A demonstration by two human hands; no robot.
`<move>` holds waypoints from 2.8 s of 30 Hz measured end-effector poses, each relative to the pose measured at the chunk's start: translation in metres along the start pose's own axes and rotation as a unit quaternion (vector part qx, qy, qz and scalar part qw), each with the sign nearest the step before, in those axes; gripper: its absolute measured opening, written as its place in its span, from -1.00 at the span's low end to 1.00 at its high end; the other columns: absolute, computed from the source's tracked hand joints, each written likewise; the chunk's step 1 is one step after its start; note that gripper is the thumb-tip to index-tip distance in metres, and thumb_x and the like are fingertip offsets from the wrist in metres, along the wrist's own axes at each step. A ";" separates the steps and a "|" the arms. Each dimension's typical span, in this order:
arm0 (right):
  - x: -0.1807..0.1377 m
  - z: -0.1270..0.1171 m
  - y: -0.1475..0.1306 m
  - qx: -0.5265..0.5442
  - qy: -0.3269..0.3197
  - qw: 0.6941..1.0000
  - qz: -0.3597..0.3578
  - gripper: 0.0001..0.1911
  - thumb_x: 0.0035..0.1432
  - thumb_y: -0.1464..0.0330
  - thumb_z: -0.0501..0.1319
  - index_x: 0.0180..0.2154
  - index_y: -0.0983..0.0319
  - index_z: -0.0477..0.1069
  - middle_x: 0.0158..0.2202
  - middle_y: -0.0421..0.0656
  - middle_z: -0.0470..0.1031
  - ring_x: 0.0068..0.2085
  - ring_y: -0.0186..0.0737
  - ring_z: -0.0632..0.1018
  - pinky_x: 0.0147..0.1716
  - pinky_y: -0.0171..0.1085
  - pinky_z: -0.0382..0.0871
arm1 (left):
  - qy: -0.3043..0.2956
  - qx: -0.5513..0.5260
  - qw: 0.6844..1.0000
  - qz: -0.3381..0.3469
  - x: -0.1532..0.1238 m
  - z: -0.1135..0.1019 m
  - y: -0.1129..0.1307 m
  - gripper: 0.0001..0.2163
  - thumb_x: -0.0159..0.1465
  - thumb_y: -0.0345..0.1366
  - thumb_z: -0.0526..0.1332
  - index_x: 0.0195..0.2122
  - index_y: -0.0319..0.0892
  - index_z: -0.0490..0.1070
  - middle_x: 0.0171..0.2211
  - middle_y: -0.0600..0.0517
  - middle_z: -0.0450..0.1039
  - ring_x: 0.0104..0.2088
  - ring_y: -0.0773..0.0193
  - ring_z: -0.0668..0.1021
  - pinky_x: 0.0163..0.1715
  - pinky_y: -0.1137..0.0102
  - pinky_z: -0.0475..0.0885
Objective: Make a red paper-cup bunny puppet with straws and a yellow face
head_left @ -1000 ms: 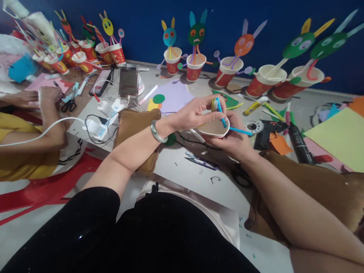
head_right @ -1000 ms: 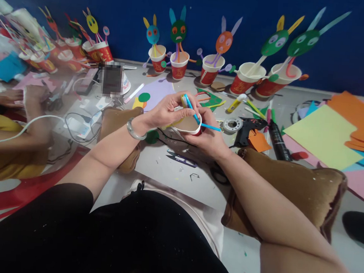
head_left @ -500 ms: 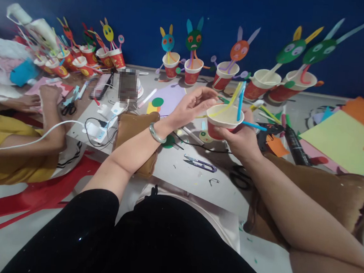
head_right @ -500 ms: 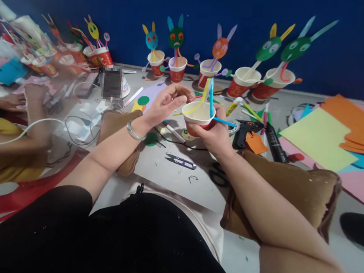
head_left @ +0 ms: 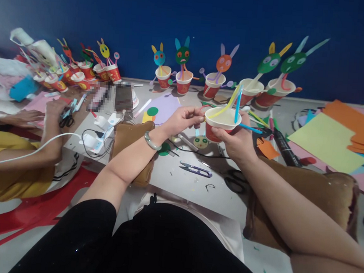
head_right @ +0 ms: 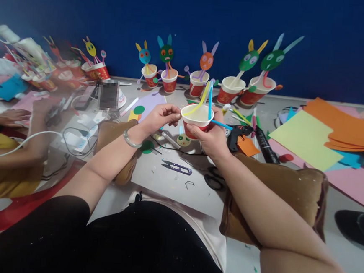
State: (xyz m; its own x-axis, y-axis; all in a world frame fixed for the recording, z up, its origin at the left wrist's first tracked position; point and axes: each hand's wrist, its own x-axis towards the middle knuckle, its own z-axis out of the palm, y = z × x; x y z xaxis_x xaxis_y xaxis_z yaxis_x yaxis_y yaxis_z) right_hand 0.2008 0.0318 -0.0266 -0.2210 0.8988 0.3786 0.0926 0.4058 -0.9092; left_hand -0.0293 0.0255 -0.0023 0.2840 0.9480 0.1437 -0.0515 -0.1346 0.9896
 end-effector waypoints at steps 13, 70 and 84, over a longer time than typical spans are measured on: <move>0.004 -0.003 0.008 0.021 0.021 1.000 0.000 -0.46 0.14 -0.11 0.57 0.03 -0.03 0.56 -0.04 -0.10 0.72 0.16 0.19 0.70 0.35 0.20 0.56 | 0.009 -0.106 0.992 -0.070 -0.001 0.003 0.004 -0.79 0.37 -0.17 0.55 -0.12 -0.18 0.68 -0.49 0.16 0.53 -0.44 0.44 0.60 -0.30 0.45 0.50; 0.013 -0.035 -0.048 0.038 -0.145 0.987 0.060 -0.51 0.02 -0.06 0.68 -0.32 0.09 0.58 -0.31 -0.15 0.63 -0.30 -0.13 0.55 -0.25 -0.10 0.57 | -0.176 0.061 0.982 -0.015 -0.013 0.018 0.005 -0.32 0.07 0.21 0.68 0.00 -0.18 0.61 -0.01 -0.14 0.67 0.01 0.11 0.69 0.09 0.23 0.58; 0.003 -0.022 -0.035 -0.008 -0.078 0.997 0.020 -0.61 0.11 0.04 0.62 -0.32 0.05 0.50 -0.32 -0.18 0.57 -0.23 -0.04 0.61 -0.14 -0.03 0.61 | -0.169 0.096 0.981 0.015 -0.012 0.020 -0.008 -0.30 0.08 0.25 0.66 0.00 -0.15 0.54 -0.07 -0.08 0.63 -0.10 0.18 0.66 -0.07 0.29 0.54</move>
State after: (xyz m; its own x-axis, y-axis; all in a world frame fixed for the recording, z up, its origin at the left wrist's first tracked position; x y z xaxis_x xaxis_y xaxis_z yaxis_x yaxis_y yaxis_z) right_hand 0.2178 0.0236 0.0102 -0.3644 0.8786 0.3088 0.1199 0.3731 -0.9200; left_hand -0.0131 0.0096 -0.0121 0.5887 0.7969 0.1358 0.1069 -0.2433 0.9641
